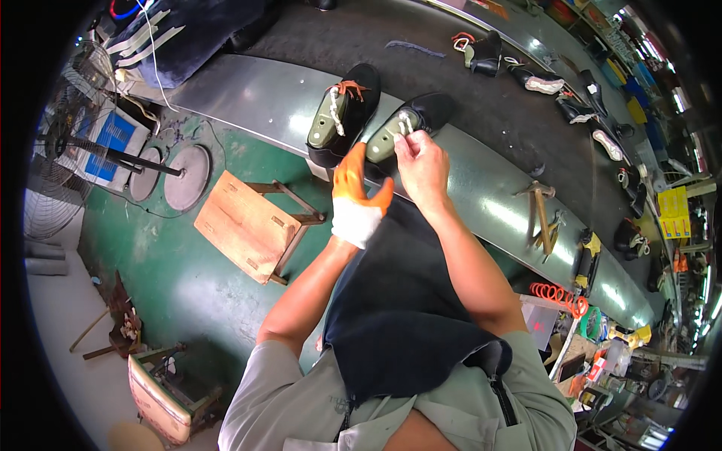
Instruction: Stretching shoe uppers over a last and hammering them into place on a production line.
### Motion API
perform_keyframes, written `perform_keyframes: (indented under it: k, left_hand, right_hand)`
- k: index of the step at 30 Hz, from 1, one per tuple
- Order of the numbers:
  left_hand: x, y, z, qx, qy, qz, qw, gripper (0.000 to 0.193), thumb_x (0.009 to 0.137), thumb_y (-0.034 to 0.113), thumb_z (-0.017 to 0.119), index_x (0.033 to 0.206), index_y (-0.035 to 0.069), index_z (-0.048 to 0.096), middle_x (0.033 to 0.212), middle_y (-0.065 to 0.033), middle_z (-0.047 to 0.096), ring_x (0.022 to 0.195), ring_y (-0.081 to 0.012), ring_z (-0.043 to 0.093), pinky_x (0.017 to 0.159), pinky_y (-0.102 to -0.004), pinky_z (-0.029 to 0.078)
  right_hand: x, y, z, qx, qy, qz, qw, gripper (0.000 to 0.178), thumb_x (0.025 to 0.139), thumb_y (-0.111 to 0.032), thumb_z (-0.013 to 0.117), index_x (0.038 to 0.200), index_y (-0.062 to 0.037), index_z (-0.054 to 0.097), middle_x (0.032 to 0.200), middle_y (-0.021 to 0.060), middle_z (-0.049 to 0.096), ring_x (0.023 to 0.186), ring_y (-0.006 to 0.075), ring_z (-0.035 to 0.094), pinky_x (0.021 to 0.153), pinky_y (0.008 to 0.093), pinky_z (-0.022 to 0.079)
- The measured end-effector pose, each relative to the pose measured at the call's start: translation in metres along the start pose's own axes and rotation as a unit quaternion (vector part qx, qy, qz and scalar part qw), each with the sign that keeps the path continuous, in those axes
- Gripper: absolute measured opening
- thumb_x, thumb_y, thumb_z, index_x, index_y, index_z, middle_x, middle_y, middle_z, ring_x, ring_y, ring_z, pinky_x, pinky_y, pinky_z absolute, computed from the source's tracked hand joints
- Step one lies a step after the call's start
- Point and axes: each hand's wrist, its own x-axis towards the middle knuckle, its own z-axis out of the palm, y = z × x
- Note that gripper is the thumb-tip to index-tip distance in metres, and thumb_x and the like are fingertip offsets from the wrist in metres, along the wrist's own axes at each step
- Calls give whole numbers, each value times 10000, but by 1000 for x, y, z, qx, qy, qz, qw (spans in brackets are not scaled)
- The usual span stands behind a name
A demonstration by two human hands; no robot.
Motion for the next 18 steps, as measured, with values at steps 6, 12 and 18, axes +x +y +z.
perform_keyframes:
  k: [6,12,18]
  left_hand:
    - [-21,-7,15,-23,-51,31,998,931,691,214,865,1467,-40,419,1362,-278,551,1264,-449,524,1091,-482,428]
    - [-7,-26,56,-30,-51,18,998,980,647,259,890,1453,-36,418,1394,-321,528,1291,-472,519,1111,-495,416]
    - [15,-10,37,-105,-98,-62,988,900,684,251,862,1429,-49,454,1381,-289,561,1214,-431,598,1024,-444,499]
  right_hand:
    - [-6,16,-34,163,-55,158,972,296,938,-283,710,809,-19,670,622,37,615,521,145,549,537,327,460]
    - [10,-57,-101,419,-254,230,841,258,996,-268,610,1063,-27,677,637,-28,507,503,48,404,509,246,394]
    - [0,22,-99,324,-105,207,917,567,967,-381,693,1349,13,549,950,141,693,759,162,664,691,308,564]
